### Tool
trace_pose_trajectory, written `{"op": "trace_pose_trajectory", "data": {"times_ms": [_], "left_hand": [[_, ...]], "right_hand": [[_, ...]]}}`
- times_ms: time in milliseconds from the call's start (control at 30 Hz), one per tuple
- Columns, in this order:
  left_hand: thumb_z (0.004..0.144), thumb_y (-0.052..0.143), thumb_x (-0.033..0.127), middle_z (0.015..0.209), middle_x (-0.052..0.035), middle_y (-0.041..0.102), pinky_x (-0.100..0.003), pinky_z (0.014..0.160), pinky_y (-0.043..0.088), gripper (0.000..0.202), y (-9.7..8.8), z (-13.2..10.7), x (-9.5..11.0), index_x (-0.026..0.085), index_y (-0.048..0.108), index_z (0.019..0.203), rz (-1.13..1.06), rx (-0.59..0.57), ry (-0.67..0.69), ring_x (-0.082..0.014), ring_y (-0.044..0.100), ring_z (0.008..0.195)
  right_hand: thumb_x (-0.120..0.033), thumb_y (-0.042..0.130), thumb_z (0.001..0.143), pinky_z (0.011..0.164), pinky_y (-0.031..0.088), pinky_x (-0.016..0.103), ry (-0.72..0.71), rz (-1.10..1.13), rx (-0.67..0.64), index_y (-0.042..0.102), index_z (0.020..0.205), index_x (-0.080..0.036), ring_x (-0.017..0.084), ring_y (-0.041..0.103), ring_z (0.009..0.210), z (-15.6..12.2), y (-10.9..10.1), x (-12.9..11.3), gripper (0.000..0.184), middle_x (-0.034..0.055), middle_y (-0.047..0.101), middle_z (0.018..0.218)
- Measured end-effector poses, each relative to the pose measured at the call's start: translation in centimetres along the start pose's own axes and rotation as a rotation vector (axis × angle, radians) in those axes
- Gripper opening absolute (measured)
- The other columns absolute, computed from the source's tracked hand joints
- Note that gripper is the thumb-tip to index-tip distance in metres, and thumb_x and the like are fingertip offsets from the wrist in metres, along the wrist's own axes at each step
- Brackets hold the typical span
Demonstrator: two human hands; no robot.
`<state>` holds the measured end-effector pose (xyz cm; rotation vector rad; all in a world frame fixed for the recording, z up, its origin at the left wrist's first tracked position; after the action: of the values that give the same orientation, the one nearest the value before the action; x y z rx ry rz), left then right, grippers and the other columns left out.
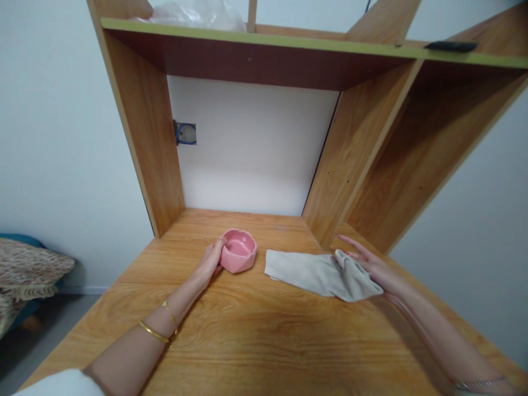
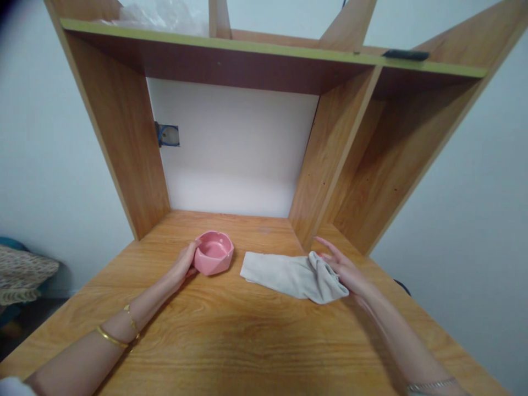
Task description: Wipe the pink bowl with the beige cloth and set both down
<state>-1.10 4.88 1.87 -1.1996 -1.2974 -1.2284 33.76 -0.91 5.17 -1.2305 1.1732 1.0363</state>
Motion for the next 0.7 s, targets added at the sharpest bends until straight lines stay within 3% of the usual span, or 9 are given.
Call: {"op": "trace_pose_trajectory", "data": {"times_ms": [167, 333, 433, 533, 700], "left_hand": [[0.075, 0.042, 0.047, 0.032, 0.0086, 0.034, -0.017, 0.028, 0.01, 0.037, 0.1, -0.2, 0.3, 0.019, 0.04, 0.05, 0.004, -0.01, 0.0, -0.0035, 0.022, 0.024], [0.074, 0.044, 0.047, 0.032, 0.0081, 0.035, -0.017, 0.027, 0.01, 0.037, 0.1, -0.2, 0.3, 0.019, 0.04, 0.05, 0.02, -0.011, 0.009, -0.0035, 0.023, 0.023], [0.074, 0.044, 0.046, 0.033, 0.0074, 0.036, -0.016, 0.027, 0.012, 0.036, 0.0, 0.1, -0.1, 0.018, 0.042, 0.051, 0.029, -0.009, 0.01, -0.0036, 0.025, 0.024], [0.073, 0.045, 0.048, 0.034, 0.0073, 0.037, -0.015, 0.027, 0.013, 0.036, -0.1, 0.5, -0.5, 0.018, 0.043, 0.053, 0.035, -0.004, 0.008, -0.0038, 0.027, 0.025], [0.07, 0.048, 0.05, 0.038, 0.0074, 0.038, -0.015, 0.029, 0.016, 0.035, -0.2, 0.8, -1.0, 0.017, 0.047, 0.057, 0.033, -0.005, 0.007, -0.0048, 0.029, 0.028]], "right_hand": [[-0.043, 0.058, 0.067, 0.059, 0.051, 0.032, -0.031, -0.089, 0.135, 0.027, 0.132, -0.027, 0.023, 0.064, 0.073, -0.3, -3.2, 1.1, 0.074, 0.006, 0.067, 0.086], [-0.042, 0.058, 0.066, 0.045, 0.044, 0.026, -0.158, -0.211, 0.294, 0.038, 0.127, -0.025, 0.017, 0.059, 0.054, 0.7, -3.8, -0.7, 0.066, 0.0026, 0.066, 0.073], [-0.036, 0.057, 0.066, 0.045, 0.04, 0.025, -0.235, -0.359, 0.278, 0.044, 0.122, -0.021, 0.015, 0.053, 0.048, 2.3, -1.8, -2.4, 0.059, -0.0007, 0.063, 0.062], [-0.03, 0.052, 0.071, 0.053, 0.041, 0.025, -0.337, -0.57, 0.219, 0.048, 0.119, -0.021, 0.013, 0.053, 0.051, 4.2, 1.6, -3.4, 0.049, -0.0028, 0.061, 0.059], [-0.023, 0.041, 0.079, 0.06, 0.04, 0.025, -0.455, -0.862, 0.065, 0.044, 0.122, -0.02, 0.012, 0.054, 0.058, 6.1, 8.4, -2.2, 0.043, -0.0038, 0.061, 0.064]]}}
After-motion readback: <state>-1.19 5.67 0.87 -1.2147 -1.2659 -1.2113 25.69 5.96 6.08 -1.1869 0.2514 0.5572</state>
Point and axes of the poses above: each hand's wrist, its own z-axis towards the middle knuckle, its own y-axis out of the palm, x = y × z, the point moved 3 cm from there along z, towards the middle knuckle
